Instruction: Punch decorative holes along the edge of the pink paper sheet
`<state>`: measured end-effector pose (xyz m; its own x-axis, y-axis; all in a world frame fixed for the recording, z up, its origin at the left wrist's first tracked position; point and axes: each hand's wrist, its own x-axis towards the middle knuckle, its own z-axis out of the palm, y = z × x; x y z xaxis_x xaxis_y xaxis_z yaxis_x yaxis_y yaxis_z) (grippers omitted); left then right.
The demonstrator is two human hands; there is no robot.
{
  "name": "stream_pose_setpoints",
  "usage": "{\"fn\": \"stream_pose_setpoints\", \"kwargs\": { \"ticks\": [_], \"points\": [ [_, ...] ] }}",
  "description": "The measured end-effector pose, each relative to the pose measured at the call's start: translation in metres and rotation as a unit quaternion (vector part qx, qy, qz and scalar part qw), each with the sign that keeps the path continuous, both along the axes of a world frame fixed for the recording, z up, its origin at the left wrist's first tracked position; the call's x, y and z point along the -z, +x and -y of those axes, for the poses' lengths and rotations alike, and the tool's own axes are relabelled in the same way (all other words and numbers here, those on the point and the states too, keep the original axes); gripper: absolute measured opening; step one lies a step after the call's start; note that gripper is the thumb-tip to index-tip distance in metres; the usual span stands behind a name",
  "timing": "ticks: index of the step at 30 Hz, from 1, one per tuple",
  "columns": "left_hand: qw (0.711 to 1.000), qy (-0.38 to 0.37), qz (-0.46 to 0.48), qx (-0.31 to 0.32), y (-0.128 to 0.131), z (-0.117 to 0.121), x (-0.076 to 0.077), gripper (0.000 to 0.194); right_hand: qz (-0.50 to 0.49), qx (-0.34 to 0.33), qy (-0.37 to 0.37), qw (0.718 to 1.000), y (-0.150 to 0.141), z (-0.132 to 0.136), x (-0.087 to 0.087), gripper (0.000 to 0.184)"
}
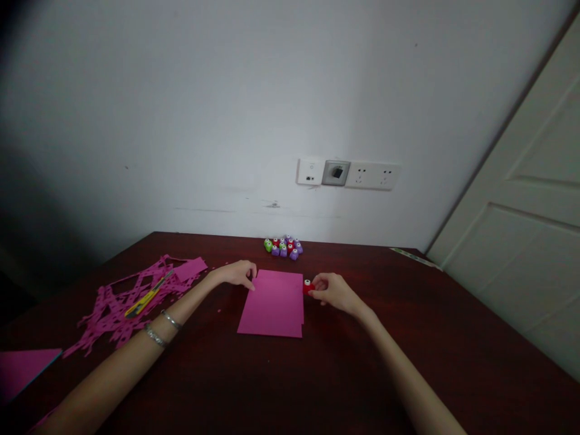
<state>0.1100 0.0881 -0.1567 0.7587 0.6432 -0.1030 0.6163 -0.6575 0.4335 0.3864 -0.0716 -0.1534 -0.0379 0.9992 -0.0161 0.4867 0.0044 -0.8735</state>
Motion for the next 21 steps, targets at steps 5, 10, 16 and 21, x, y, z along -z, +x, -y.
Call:
{"fn": "stream_pose_setpoints", "kwargs": {
  "ticks": [5, 10, 16, 21],
  "points": [
    [1.0, 0.007, 0.002, -0.001, 0.003, 0.004, -0.003, 0.029, 0.009, 0.035, 0.002, 0.999, 0.001, -0.005, 0.004, 0.024],
    [1.0, -0.024, -0.009, 0.002, 0.005, 0.008, -0.008, 0.02, -0.001, 0.076, -0.011, 0.997, 0.001, -0.01, 0.006, 0.021],
    [0.994, -0.067, 0.072, 0.045, 0.005, -0.001, -0.005, 0.019, -0.044, 0.092, -0.077, 0.992, 0.002, -0.012, 0.006, 0.019],
    [0.972, -0.195, 0.115, 0.055, 0.002, -0.009, -0.004, 0.025, -0.062, 0.086, -0.089, 0.99, 0.001, -0.011, 0.003, 0.019]
  ]
}}
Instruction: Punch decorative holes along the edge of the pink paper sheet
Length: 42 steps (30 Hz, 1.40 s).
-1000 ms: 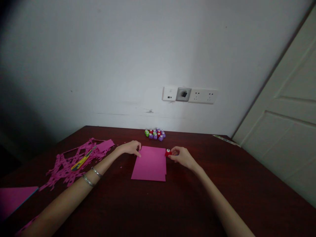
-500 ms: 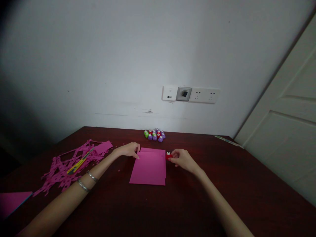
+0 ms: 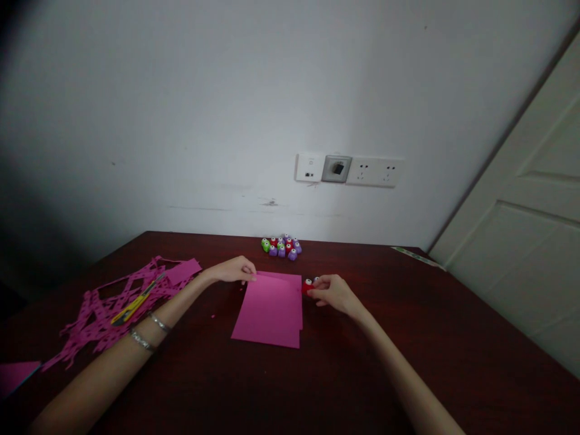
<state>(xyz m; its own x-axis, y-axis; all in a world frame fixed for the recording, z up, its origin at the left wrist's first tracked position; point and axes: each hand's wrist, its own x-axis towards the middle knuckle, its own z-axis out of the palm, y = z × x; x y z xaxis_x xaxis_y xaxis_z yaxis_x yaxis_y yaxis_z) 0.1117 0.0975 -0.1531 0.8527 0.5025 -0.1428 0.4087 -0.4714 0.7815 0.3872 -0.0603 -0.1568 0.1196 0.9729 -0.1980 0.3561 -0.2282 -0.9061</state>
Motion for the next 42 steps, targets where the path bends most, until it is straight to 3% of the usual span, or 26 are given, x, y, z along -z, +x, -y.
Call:
{"fn": "stream_pose_setpoints", "kwargs": {
  "ticks": [3, 9, 22, 42],
  "points": [
    [0.999, -0.044, 0.021, 0.0, -0.003, -0.001, -0.004, 0.027, -0.006, 0.007, 0.016, 1.0, -0.003, 0.0, 0.0, 0.019],
    [0.997, -0.065, 0.019, -0.025, -0.008, 0.001, -0.013, 0.03, -0.014, 0.037, 0.088, 0.995, -0.007, -0.005, 0.01, 0.02],
    [0.992, -0.108, 0.05, -0.042, -0.01, -0.002, -0.008, 0.026, 0.004, 0.066, 0.145, 0.987, -0.006, -0.007, 0.018, 0.02],
    [0.985, -0.145, 0.062, -0.065, -0.009, -0.001, -0.007, 0.029, 0.035, 0.055, 0.133, 0.989, -0.009, -0.007, 0.02, 0.021]
  ]
}}
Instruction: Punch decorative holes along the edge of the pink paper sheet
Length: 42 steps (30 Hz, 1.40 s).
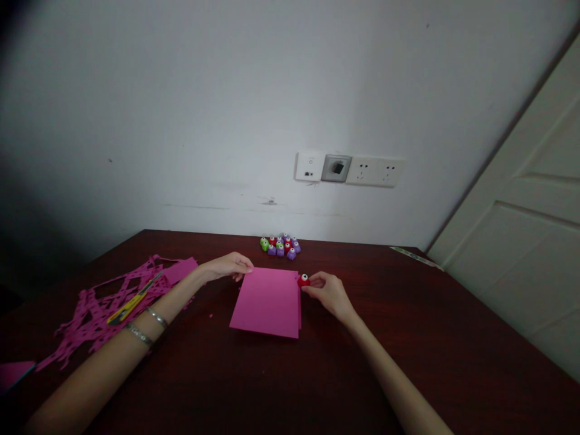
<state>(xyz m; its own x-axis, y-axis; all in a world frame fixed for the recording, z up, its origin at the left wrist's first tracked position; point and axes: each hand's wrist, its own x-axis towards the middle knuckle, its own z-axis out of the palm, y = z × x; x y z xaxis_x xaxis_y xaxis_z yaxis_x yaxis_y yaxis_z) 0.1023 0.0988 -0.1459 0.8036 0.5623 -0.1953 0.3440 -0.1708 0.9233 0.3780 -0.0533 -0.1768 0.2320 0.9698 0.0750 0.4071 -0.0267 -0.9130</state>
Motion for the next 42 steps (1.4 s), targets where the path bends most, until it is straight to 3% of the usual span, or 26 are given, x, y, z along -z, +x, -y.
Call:
{"fn": "stream_pose_setpoints", "kwargs": {
  "ticks": [9, 18, 20, 22, 24, 26, 28, 30, 33, 42],
  "points": [
    [1.0, -0.001, 0.002, -0.01, 0.0, -0.001, 0.007, 0.028, 0.046, -0.036, 0.021, 0.998, 0.001, -0.001, 0.005, 0.02],
    [1.0, -0.023, -0.013, -0.009, 0.002, -0.004, 0.018, 0.026, 0.093, -0.069, 0.024, 0.993, -0.006, 0.002, -0.001, 0.019],
    [0.998, 0.024, -0.06, 0.002, 0.005, -0.001, 0.017, 0.025, 0.104, -0.075, 0.02, 0.992, -0.005, 0.003, -0.001, 0.019],
    [0.982, 0.132, -0.132, -0.006, 0.009, 0.006, 0.011, 0.023, 0.118, -0.081, 0.017, 0.99, -0.006, 0.003, -0.001, 0.019],
    [0.936, 0.292, -0.192, -0.049, 0.016, 0.018, 0.003, 0.022, 0.132, -0.091, 0.015, 0.987, -0.006, 0.003, 0.0, 0.018],
    [0.875, 0.435, -0.195, -0.082, 0.024, 0.035, -0.004, 0.031, 0.143, -0.101, 0.017, 0.984, -0.006, 0.002, 0.001, 0.018],
    [0.86, 0.474, -0.186, -0.026, 0.032, 0.053, -0.007, 0.049, 0.159, -0.099, 0.02, 0.982, -0.006, 0.002, 0.002, 0.018],
    [0.863, 0.467, -0.18, 0.062, 0.038, 0.068, -0.006, 0.072, 0.18, -0.091, 0.021, 0.979, -0.005, 0.001, 0.004, 0.018],
    [0.866, 0.439, -0.188, 0.149, 0.045, 0.082, 0.003, 0.085, 0.198, -0.086, 0.018, 0.976, -0.003, 0.0, 0.005, 0.018],
    [0.872, 0.411, -0.188, 0.187, 0.05, 0.083, 0.023, 0.088, 0.202, -0.094, 0.024, 0.975, -0.006, 0.001, 0.002, 0.018]
  ]
}}
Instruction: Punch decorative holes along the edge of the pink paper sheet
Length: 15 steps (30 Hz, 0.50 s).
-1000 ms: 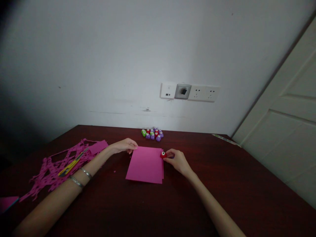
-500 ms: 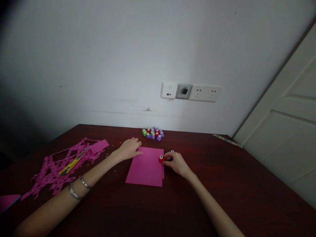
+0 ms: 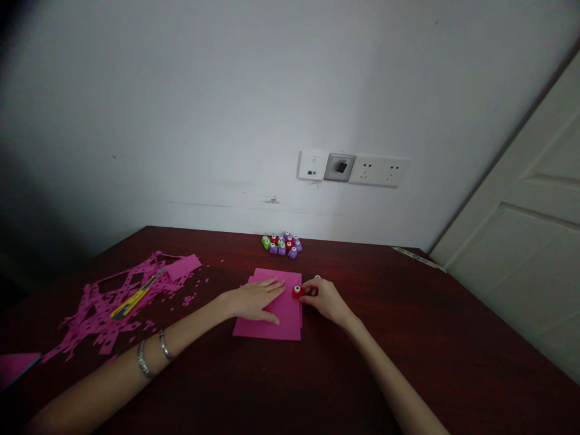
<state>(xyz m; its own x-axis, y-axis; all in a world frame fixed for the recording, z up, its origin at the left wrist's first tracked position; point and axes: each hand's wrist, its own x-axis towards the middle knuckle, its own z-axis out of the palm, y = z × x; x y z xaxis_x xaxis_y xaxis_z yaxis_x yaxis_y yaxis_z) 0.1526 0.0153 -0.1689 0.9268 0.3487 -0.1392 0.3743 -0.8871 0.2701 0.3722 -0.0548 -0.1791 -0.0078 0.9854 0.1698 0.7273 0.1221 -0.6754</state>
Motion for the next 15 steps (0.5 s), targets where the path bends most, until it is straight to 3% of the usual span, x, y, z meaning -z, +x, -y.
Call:
{"fn": "stream_pose_setpoints", "kwargs": {
  "ticks": [15],
  "points": [
    [1.0, -0.014, -0.011, -0.003, -0.0001, 0.001, -0.0028, 0.094, -0.007, 0.007, -0.007, 1.0, -0.0019, 0.0001, 0.0016, 0.02]
  ]
}}
